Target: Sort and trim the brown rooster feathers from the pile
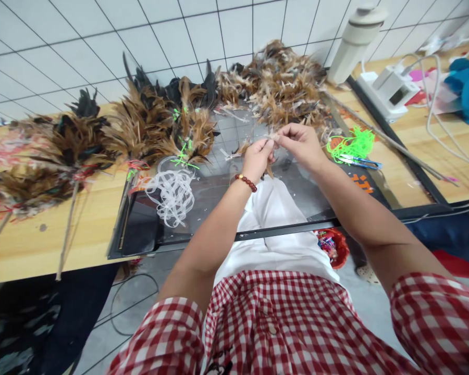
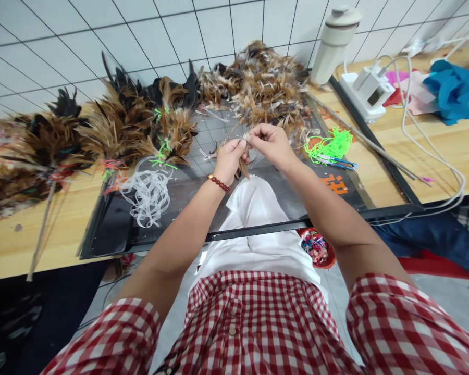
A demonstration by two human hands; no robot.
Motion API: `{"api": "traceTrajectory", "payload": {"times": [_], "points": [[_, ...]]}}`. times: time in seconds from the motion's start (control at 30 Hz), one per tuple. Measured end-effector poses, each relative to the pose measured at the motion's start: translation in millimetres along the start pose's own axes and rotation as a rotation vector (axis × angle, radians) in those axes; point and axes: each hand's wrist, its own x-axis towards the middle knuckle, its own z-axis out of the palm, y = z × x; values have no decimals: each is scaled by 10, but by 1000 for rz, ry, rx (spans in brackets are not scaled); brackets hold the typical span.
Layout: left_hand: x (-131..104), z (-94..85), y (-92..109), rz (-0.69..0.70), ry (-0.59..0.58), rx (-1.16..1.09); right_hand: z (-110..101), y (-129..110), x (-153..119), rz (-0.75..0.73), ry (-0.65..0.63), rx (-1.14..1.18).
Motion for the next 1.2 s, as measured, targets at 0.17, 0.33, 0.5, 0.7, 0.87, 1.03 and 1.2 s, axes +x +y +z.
{"api": "traceTrajectory", "payload": {"times": [0.17,0.33,0.5,0.7,0.87,1.03,1.2], "points": [[-26,9,56,-65,30,-83,-150,54,72,152,67,70],[-34,2,75,-116,-8,-146,-194,69,54,173,-100,122],[-75,3,65,-135,-136,-124,-89,16,-2,111,-134,214],[-130,30,29,-138,-226,-161,16,-44,-59,201,-144,313],[-171,71,55,-193,-198,-275,22,-66,-90,264,-205,431],[-196,98,86,-209,-212,-330,-19,-60,-98,261,-283,462],[-158,153,-39,-17,-23,-193,143,-8,-104,269,-102,452]]}}
